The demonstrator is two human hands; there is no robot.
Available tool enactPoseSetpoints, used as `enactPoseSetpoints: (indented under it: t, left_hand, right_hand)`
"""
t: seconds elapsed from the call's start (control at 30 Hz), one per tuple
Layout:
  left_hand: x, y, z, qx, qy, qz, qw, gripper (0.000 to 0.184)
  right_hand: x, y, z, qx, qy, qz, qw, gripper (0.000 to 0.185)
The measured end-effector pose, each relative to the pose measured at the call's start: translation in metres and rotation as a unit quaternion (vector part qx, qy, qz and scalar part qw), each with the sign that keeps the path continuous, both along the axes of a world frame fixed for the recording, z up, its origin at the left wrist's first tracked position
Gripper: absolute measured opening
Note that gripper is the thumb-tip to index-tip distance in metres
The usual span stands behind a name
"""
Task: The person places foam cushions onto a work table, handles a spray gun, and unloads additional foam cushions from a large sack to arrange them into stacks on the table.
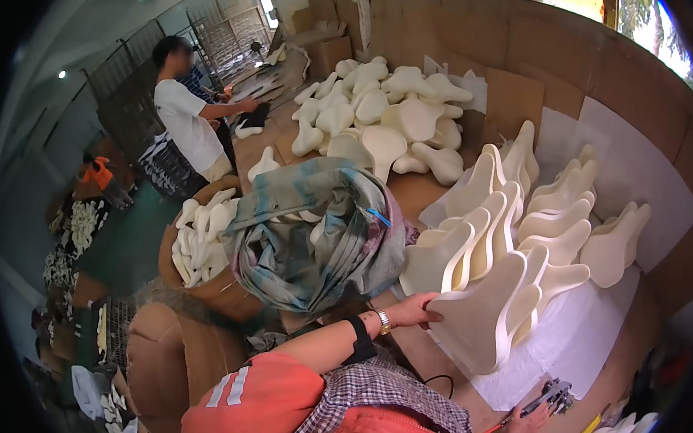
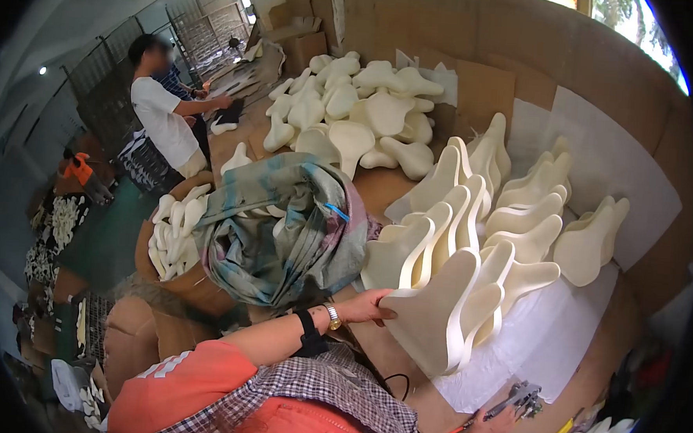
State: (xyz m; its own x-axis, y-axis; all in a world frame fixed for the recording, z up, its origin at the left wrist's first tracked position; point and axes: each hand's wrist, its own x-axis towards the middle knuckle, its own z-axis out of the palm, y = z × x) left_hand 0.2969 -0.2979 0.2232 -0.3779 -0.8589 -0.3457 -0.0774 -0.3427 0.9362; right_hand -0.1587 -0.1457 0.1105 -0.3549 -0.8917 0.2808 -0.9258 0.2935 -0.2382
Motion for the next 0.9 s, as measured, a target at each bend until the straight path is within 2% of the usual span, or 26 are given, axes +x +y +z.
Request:
enactPoseSetpoints:
  t: [0.13,0.2,0.27,0.33,0.37,0.4,0.43,0.47,0.53,0.6,0.63,0.7,0.73,0.8,0.83,0.9]
  left_hand:
    - [0.011,-0.001,0.000,-0.012,-0.008,0.011,1.000,0.047]
    - [0.014,-0.001,-0.003,-0.007,0.000,0.021,1.000,0.044]
    - [0.019,0.002,0.006,-0.009,-0.010,0.020,1.000,0.042]
    - [0.030,0.001,0.009,-0.015,-0.019,0.026,0.999,0.041]
    - [0.037,0.001,0.005,-0.011,0.003,0.030,0.999,0.039]
    - [0.043,0.000,0.002,-0.006,0.025,0.030,0.999,0.038]
    - [0.048,-0.001,0.002,-0.008,0.029,0.024,0.999,0.038]
    - [0.055,-0.001,0.003,-0.009,0.034,0.049,0.998,0.039]
    - [0.064,-0.006,0.001,-0.004,0.045,0.065,0.997,0.040]
    - [0.074,-0.012,-0.009,-0.061,-0.019,0.093,0.994,0.042]
    - [0.082,-0.016,-0.010,-0.065,-0.020,0.112,0.991,0.042]
    - [0.088,-0.025,-0.004,-0.087,0.000,0.127,0.988,0.043]
    - [0.091,-0.028,0.002,-0.106,0.021,0.130,0.986,0.043]
    - [0.093,-0.031,0.020,-0.081,0.058,0.135,0.986,0.044]
    - [0.095,-0.035,0.020,-0.078,0.067,0.125,0.987,0.045]
    - [0.096,-0.041,0.021,-0.068,0.085,0.113,0.988,0.046]
  right_hand:
    - [0.006,-0.021,0.005,0.047,0.013,-0.026,0.998,0.078]
    - [-0.001,-0.032,0.021,0.106,-0.084,-0.040,0.990,0.077]
    - [-0.010,-0.041,0.024,0.137,-0.107,-0.075,0.982,0.078]
    - [-0.027,-0.040,0.006,-0.066,-0.183,-0.041,0.980,0.079]
    - [-0.044,-0.039,-0.013,-0.142,-0.077,-0.009,0.987,0.082]
    - [-0.044,-0.032,-0.010,-0.142,-0.076,-0.012,0.987,0.082]
    - [-0.029,-0.022,0.026,-0.125,-0.287,-0.013,0.950,0.082]
    - [-0.012,-0.011,0.056,-0.103,-0.485,-0.015,0.869,0.082]
    - [0.020,0.003,0.083,-0.120,-0.464,-0.018,0.877,0.080]
    - [0.050,0.010,0.097,-0.121,-0.430,-0.074,0.892,0.076]
    - [0.059,0.013,0.106,-0.063,-0.334,-0.112,0.934,0.062]
    - [0.071,0.023,0.099,-0.141,-0.364,0.006,0.920,0.043]
    - [0.097,0.037,0.136,-0.063,-0.370,-0.037,0.926,0.026]
    - [0.123,0.063,0.155,-0.095,-0.314,0.004,0.945,0.022]
    - [0.160,0.070,0.198,-0.106,-0.320,-0.009,0.941,0.025]
    - [0.198,0.090,0.228,-0.144,-0.439,-0.056,0.885,0.040]
